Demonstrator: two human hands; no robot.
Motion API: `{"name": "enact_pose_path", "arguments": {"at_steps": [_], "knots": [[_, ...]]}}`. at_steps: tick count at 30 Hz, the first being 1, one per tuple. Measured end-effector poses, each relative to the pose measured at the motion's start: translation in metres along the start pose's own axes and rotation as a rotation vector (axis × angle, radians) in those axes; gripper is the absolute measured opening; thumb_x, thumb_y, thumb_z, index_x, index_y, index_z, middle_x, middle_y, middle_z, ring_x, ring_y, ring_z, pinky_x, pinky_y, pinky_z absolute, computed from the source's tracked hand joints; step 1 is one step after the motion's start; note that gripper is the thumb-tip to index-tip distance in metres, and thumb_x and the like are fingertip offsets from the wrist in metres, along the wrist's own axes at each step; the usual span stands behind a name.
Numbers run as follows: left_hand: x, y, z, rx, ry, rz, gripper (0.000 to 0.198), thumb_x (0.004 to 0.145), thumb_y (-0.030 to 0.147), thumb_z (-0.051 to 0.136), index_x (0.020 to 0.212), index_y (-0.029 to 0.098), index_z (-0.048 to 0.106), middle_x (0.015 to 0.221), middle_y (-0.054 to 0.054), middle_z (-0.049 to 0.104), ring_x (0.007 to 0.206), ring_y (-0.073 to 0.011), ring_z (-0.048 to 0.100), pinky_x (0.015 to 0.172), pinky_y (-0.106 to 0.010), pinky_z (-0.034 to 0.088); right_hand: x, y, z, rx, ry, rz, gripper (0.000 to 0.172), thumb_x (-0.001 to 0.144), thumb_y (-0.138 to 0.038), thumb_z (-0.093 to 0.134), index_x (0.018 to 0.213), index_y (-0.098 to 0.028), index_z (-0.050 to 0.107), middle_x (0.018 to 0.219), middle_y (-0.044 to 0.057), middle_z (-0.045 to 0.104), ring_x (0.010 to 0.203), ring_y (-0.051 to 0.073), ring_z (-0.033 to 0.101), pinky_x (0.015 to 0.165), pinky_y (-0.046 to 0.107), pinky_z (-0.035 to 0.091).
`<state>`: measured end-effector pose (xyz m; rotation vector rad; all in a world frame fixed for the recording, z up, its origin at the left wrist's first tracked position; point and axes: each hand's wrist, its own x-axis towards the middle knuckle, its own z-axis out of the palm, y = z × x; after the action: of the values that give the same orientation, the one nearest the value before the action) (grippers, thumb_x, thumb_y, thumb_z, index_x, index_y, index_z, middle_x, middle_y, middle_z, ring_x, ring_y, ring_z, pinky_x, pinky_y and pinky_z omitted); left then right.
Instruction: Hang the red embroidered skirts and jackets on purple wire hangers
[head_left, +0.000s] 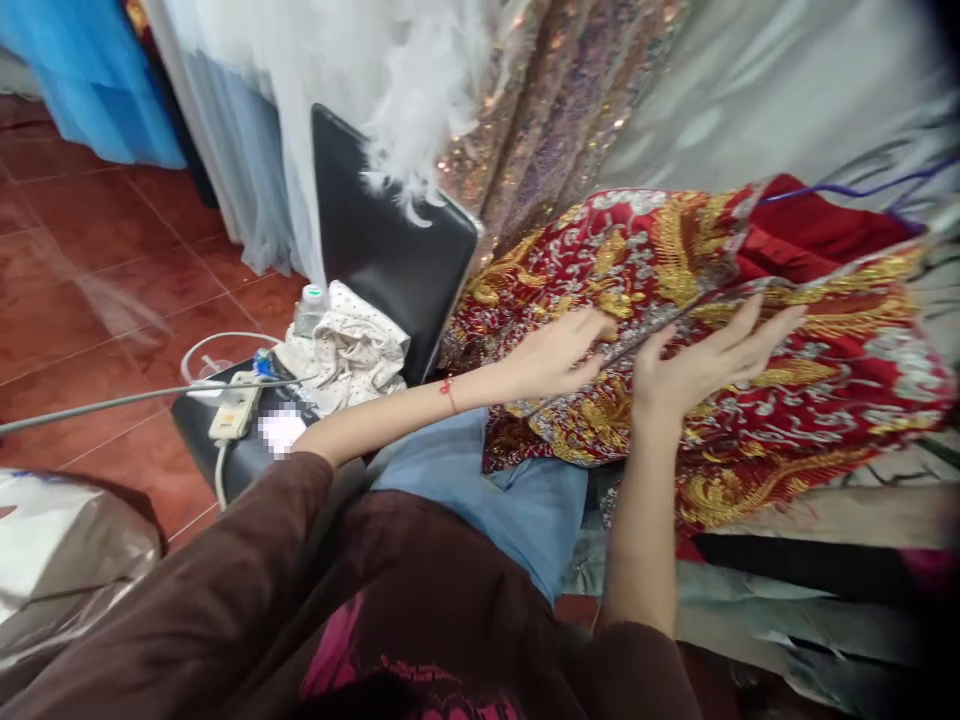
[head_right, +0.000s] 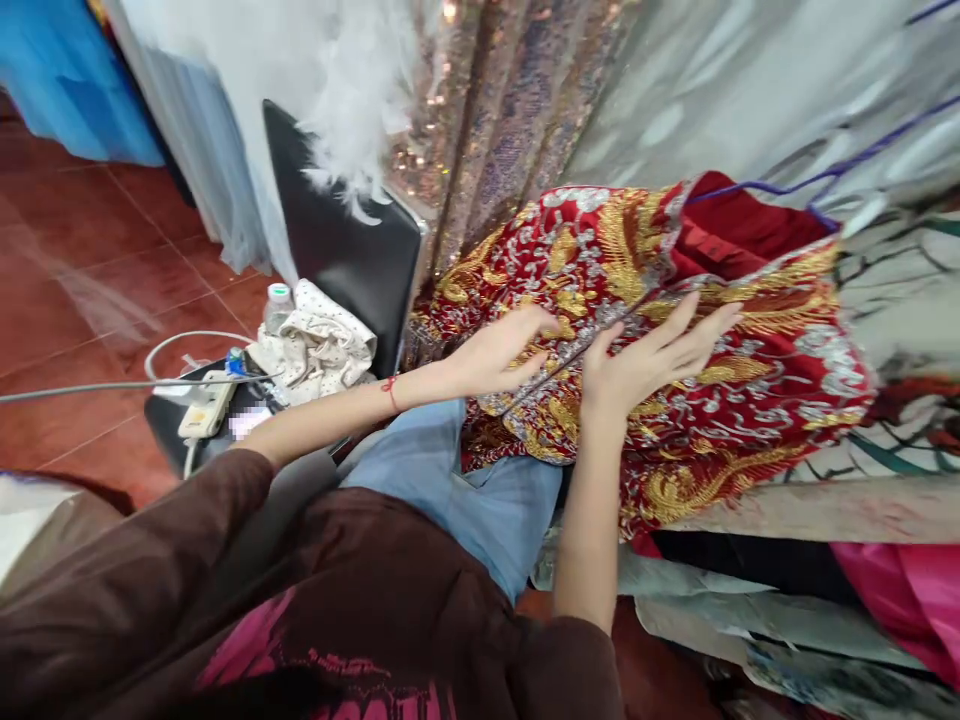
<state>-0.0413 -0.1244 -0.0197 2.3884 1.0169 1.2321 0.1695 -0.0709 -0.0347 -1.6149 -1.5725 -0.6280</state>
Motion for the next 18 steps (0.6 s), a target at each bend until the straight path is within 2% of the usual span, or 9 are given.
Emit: {"name": "enact_pose_path", "arguments": {"at_steps": [2, 4, 5, 6, 8, 10, 11, 14, 18], "knots": [[0.06, -0.001, 0.005, 0.057, 0.207, -0.008, 0.033, 0.093, 0.024, 0.054, 0.124, 0.014, 0.05, 0.14, -0.016, 0.051, 0.136, -0.0184, 0.042, 0.114, -0.032, 0.031, -0.001, -0.009, -0.002, -0.015, 0.066, 0.02, 0.076, 0.088, -0.048, 0.039, 0.152, -0.009, 0.029, 0.159, 0.026, 0.021, 0.151, 0.036, 0.015, 0.113, 0.06, 0.022], [0.117, -0.008, 0.007, 0.053, 0.426, -0.072, 0.044, 0.097, 0.046, 0.044, 0.124, 0.012, 0.049, 0.148, -0.016, 0.043, 0.142, -0.0199, 0.035, 0.114, -0.039, 0.025, 0.001, -0.016, -0.003, -0.029, 0.079, 0.05, 0.071, 0.088, -0.044, 0.037, 0.151, -0.011, 0.031, 0.159, 0.025, 0.021, 0.149, 0.037, 0.016, 0.111, 0.062, 0.024], [0.142, -0.013, 0.009, 0.046, 0.466, -0.073, 0.053, 0.096, 0.056, 0.035, 0.122, 0.014, 0.051, 0.151, -0.014, 0.04, 0.144, -0.0201, 0.032, 0.114, -0.041, 0.023, 0.004, -0.017, -0.003, -0.039, 0.078, 0.067, 0.069, 0.088, -0.042, 0.038, 0.15, -0.01, 0.031, 0.158, 0.025, 0.021, 0.149, 0.037, 0.017, 0.11, 0.063, 0.026], [0.164, -0.019, 0.011, 0.045, 0.465, -0.073, 0.061, 0.092, 0.064, 0.029, 0.117, 0.013, 0.054, 0.148, -0.013, 0.044, 0.142, -0.0197, 0.034, 0.113, -0.041, 0.023, 0.006, -0.017, -0.003, -0.048, 0.078, 0.082, 0.067, 0.088, -0.039, 0.039, 0.148, -0.01, 0.032, 0.158, 0.024, 0.022, 0.149, 0.037, 0.018, 0.11, 0.063, 0.027], [0.193, -0.029, 0.018, 0.042, 0.352, -0.066, 0.069, 0.09, 0.068, 0.018, 0.099, 0.013, 0.058, 0.131, -0.01, 0.059, 0.131, -0.018, 0.048, 0.111, -0.04, 0.025, 0.011, -0.015, -0.004, -0.049, 0.1, 0.101, 0.062, 0.087, -0.035, 0.04, 0.144, -0.011, 0.037, 0.155, 0.023, 0.026, 0.147, 0.035, 0.021, 0.11, 0.062, 0.029], [0.202, -0.037, 0.026, 0.032, 0.258, -0.028, 0.066, 0.093, 0.067, 0.018, 0.084, 0.014, 0.057, 0.112, -0.008, 0.067, 0.119, -0.0187, 0.058, 0.109, -0.041, 0.028, 0.014, -0.011, -0.007, -0.019, 0.142, 0.106, 0.053, 0.087, -0.032, 0.042, 0.137, -0.012, 0.044, 0.15, 0.022, 0.032, 0.143, 0.033, 0.028, 0.11, 0.06, 0.03], [0.2, -0.039, 0.029, 0.028, 0.25, -0.009, 0.063, 0.094, 0.066, 0.023, 0.08, 0.015, 0.056, 0.105, -0.007, 0.068, 0.116, -0.0204, 0.06, 0.108, -0.043, 0.03, 0.015, -0.01, -0.008, 0.006, 0.163, 0.11, 0.049, 0.088, -0.031, 0.042, 0.133, -0.013, 0.047, 0.147, 0.022, 0.035, 0.141, 0.032, 0.031, 0.11, 0.06, 0.031], [0.185, -0.038, 0.035, 0.054, 0.333, -0.002, 0.055, 0.094, 0.066, 0.036, 0.077, 0.017, 0.056, 0.089, -0.008, 0.067, 0.111, -0.0256, 0.061, 0.104, -0.043, 0.034, 0.016, -0.009, -0.013, 0.093, 0.225, 0.13, 0.035, 0.089, -0.031, 0.044, 0.119, -0.016, 0.054, 0.135, 0.019, 0.043, 0.131, 0.031, 0.04, 0.106, 0.059, 0.035], [0.169, -0.026, 0.035, 0.134, 0.421, -0.051, 0.052, 0.095, 0.064, 0.035, 0.075, 0.02, 0.055, 0.077, -0.008, 0.063, 0.101, -0.0263, 0.062, 0.098, -0.041, 0.035, 0.018, -0.018, -0.013, 0.184, 0.337, 0.183, 0.021, 0.092, -0.034, 0.046, 0.098, -0.017, 0.058, 0.11, 0.014, 0.052, 0.113, 0.026, 0.051, 0.099, 0.053, 0.042]]}}
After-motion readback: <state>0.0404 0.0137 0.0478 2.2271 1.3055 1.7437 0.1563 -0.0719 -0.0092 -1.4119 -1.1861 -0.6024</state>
